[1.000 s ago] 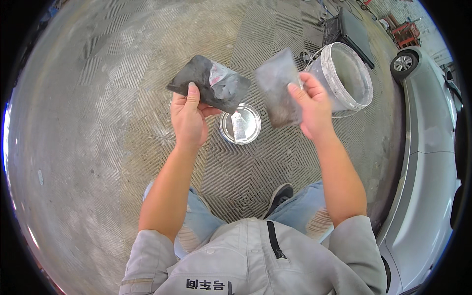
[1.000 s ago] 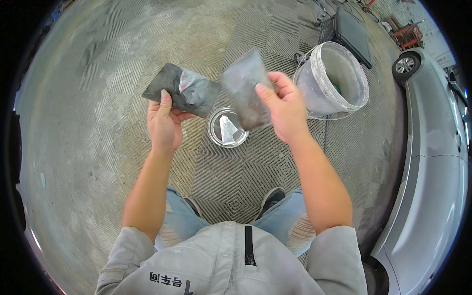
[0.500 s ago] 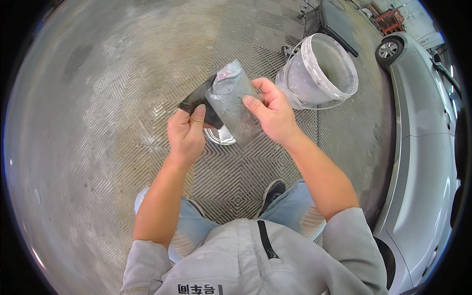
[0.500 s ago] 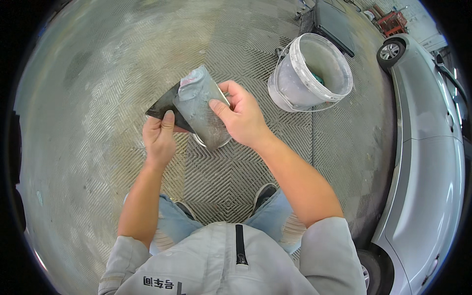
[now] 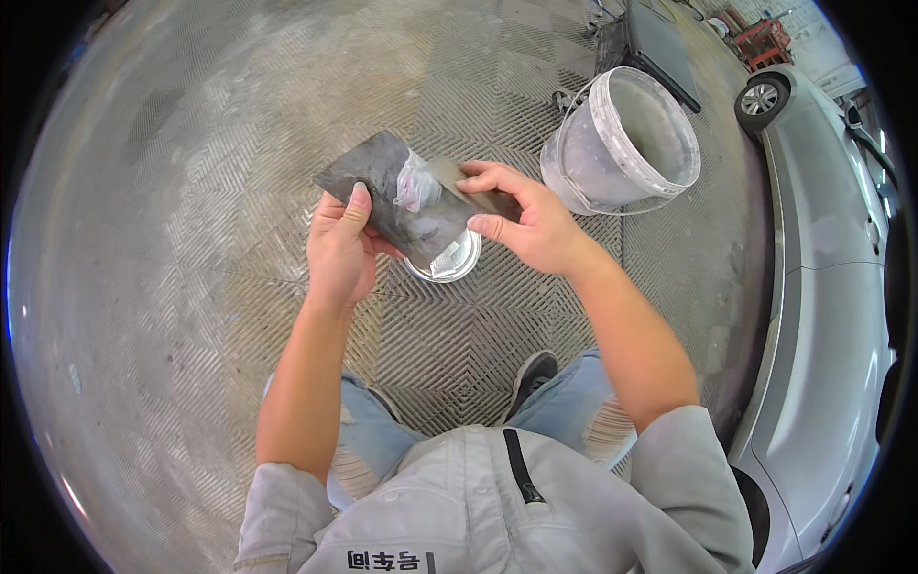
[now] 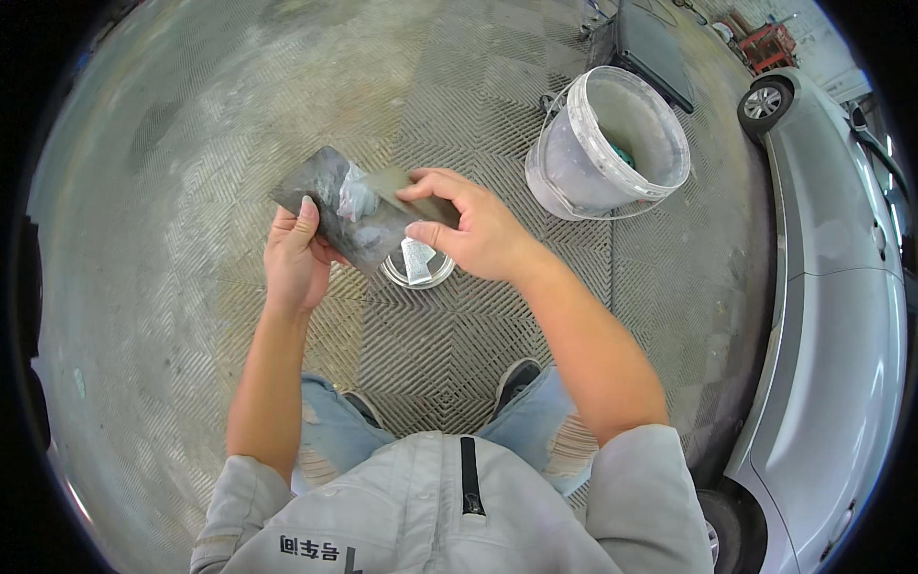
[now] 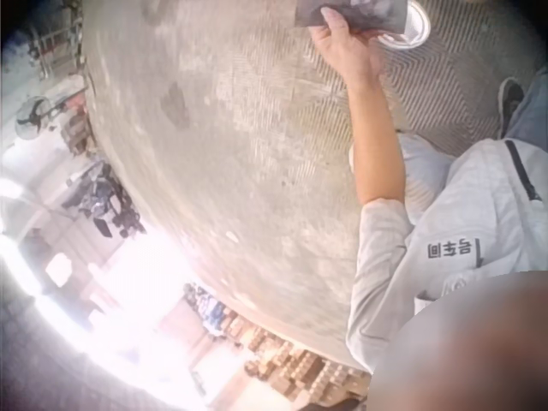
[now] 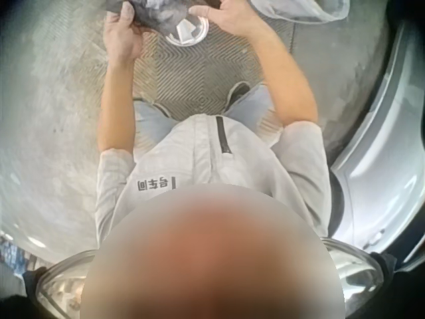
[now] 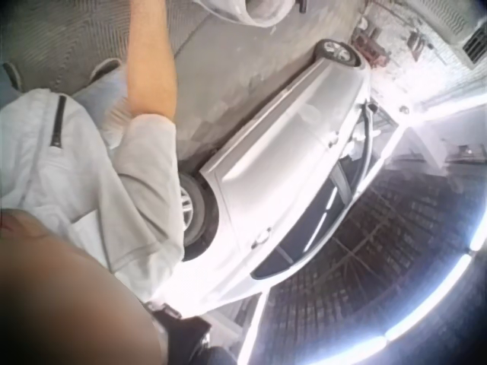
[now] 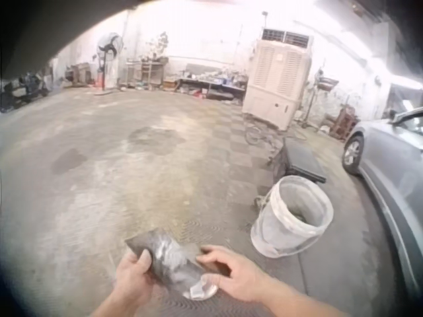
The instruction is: The person sits on the floor and uses a sanding block to sand the side panel of a silver car, focusing on the area around the door handle and wheel arch. The person repeatedly rubs the sanding block over the surface to smooth it.
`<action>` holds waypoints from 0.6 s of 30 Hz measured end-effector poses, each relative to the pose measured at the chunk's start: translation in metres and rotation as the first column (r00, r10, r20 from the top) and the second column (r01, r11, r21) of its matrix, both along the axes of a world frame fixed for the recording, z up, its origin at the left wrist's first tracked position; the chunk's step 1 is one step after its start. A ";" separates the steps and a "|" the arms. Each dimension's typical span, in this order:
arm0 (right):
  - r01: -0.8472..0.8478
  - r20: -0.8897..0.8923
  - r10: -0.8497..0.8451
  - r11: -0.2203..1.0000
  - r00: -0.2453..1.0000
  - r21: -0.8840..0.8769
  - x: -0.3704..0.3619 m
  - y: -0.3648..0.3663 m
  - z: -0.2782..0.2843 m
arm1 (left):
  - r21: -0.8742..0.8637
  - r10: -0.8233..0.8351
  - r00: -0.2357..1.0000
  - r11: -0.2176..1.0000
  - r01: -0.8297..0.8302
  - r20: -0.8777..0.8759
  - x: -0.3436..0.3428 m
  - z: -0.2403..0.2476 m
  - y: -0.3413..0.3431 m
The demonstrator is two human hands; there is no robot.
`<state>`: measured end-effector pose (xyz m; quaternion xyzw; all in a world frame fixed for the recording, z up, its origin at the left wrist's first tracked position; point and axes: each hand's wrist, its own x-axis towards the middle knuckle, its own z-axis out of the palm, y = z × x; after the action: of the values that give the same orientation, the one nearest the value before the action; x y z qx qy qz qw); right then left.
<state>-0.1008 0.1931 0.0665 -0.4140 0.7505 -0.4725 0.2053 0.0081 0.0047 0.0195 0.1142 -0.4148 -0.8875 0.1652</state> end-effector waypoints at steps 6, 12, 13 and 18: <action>0.238 -0.652 -0.203 0.971 0.731 -0.035 -0.002 0.001 0.004 | -0.005 0.039 0.990 0.999 -0.039 0.133 -0.005 -0.002 -0.006; 0.165 -0.659 0.000 0.968 0.752 0.188 0.013 -0.004 0.006 | -0.111 0.090 0.964 0.992 -0.064 0.250 -0.007 -0.004 0.004; 0.168 -0.642 -0.082 0.983 0.762 0.074 0.014 -0.005 0.006 | -0.120 0.084 0.969 0.991 -0.057 0.232 -0.006 -0.004 0.004; 0.081 -0.581 0.069 0.970 0.811 0.228 0.013 -0.008 0.007 | -0.116 0.089 0.961 0.991 -0.061 0.261 -0.006 -0.001 0.005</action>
<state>-0.0880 0.1854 0.0738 -0.5085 0.8303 -0.2279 0.0119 0.0025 0.0098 0.0181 0.2387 -0.4754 -0.8338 0.1476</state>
